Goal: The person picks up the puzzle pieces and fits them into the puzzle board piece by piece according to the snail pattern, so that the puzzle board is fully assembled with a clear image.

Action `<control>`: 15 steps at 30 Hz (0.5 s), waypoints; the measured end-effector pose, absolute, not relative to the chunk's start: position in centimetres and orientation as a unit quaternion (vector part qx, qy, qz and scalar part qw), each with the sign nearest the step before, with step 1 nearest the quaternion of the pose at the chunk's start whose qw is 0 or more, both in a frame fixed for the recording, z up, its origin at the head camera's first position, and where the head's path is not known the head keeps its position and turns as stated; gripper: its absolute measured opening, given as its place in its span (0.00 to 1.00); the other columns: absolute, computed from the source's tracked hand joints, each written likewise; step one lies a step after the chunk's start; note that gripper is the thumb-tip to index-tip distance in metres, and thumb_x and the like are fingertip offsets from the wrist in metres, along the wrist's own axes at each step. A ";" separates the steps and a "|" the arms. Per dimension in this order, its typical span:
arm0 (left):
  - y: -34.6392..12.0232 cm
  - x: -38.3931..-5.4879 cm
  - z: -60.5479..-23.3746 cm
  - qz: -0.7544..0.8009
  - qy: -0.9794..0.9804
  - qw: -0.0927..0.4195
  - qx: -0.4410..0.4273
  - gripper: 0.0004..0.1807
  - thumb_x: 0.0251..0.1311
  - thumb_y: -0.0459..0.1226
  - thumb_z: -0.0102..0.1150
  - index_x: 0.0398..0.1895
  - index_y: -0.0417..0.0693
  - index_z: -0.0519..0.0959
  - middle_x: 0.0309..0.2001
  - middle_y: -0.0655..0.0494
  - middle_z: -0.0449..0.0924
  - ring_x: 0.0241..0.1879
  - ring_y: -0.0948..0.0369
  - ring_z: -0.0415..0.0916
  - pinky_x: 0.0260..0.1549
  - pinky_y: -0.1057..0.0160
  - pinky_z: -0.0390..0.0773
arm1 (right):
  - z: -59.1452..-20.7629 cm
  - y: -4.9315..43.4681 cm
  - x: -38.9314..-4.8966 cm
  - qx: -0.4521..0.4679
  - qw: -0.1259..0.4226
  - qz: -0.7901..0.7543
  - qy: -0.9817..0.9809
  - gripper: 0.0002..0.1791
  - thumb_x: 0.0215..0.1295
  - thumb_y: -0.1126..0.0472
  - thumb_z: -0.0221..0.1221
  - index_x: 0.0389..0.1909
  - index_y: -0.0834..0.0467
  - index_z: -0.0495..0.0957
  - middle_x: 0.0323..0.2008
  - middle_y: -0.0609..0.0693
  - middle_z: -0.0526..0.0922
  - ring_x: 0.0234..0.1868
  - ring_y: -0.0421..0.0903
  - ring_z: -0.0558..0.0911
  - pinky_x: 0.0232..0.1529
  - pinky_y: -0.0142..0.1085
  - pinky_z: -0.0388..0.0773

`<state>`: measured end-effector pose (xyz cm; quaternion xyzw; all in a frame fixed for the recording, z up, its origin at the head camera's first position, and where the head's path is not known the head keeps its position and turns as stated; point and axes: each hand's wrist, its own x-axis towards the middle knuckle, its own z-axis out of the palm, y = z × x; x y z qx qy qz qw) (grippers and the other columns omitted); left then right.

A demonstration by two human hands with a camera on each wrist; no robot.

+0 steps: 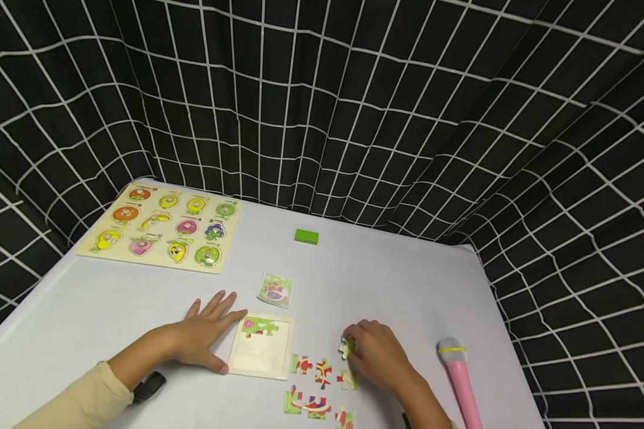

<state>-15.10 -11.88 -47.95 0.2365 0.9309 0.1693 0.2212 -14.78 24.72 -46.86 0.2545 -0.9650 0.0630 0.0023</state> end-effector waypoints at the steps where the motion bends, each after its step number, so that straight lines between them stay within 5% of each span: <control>1: -11.9 -15.1 -48.0 0.171 0.931 0.221 0.236 0.59 0.41 0.59 0.73 0.75 0.50 0.55 0.77 0.38 0.37 0.75 0.39 0.30 0.63 0.27 0.40 | -46.8 24.3 -15.0 0.260 0.005 0.064 -0.964 0.19 0.44 0.60 0.75 0.39 0.51 0.82 0.36 0.40 0.82 0.38 0.38 0.79 0.42 0.40 0.77; 15: -11.5 -15.0 -48.0 0.162 0.934 0.223 0.228 0.59 0.40 0.61 0.72 0.75 0.54 0.55 0.77 0.40 0.37 0.76 0.41 0.29 0.65 0.29 0.40 | -47.5 16.5 -16.7 0.351 0.007 0.065 -0.934 0.13 0.55 0.56 0.69 0.42 0.53 0.83 0.42 0.44 0.83 0.47 0.43 0.80 0.56 0.45 0.74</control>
